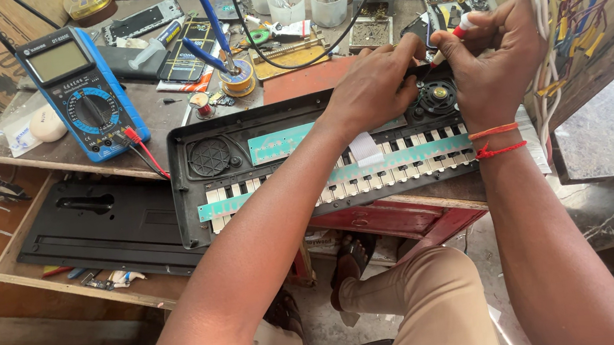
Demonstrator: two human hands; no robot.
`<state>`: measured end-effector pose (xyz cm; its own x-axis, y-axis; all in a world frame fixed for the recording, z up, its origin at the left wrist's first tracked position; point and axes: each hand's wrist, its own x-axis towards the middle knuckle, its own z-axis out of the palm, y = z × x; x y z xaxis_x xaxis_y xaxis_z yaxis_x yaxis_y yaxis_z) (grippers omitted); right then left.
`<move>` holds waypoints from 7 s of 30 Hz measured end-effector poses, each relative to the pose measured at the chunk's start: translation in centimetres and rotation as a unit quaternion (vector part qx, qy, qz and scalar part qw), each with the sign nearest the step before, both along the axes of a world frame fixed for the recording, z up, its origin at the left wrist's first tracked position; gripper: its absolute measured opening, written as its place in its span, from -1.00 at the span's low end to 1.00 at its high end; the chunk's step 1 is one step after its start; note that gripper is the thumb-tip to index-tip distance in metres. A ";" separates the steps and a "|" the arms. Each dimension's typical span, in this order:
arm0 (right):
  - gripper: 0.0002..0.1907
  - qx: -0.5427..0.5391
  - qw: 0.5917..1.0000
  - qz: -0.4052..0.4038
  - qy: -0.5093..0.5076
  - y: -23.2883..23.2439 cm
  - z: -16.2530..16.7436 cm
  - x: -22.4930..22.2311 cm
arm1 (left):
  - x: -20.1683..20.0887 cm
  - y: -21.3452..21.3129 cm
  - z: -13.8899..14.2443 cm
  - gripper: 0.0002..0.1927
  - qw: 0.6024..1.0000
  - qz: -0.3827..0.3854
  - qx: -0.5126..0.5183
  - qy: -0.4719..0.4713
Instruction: The person repairs a toy piano keyboard on a cluttered workbench. They use a screwdriver to unscrew and adjust components inside the open keyboard casing, reposition the keyboard, press its keys, and work on the internal circuit board and speaker area while holding the device steady with the other hand.
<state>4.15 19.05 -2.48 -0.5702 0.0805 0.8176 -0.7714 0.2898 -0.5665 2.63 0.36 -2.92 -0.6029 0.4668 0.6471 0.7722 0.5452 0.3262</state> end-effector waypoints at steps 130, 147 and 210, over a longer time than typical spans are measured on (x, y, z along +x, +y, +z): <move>-0.59 -0.086 0.992 -0.079 0.054 4.3 -3.8 9.7 | 23.8 -20.7 -9.8 -0.31 0.930 0.281 0.195 -0.135; -0.71 -0.069 0.996 -0.056 0.015 3.6 -2.3 10.7 | 24.5 -21.4 -11.1 -0.13 0.934 0.184 0.277 -0.129; -0.62 -0.094 0.990 -0.085 0.057 4.3 -2.8 9.6 | 12.5 6.3 -0.1 -0.42 0.999 0.033 0.021 -0.010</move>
<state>13.79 23.38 -5.30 -0.4407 0.3236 0.8373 -0.7822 0.3191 -0.5351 15.09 6.63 -3.06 -0.6450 0.3981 0.6523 0.7275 0.5810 0.3648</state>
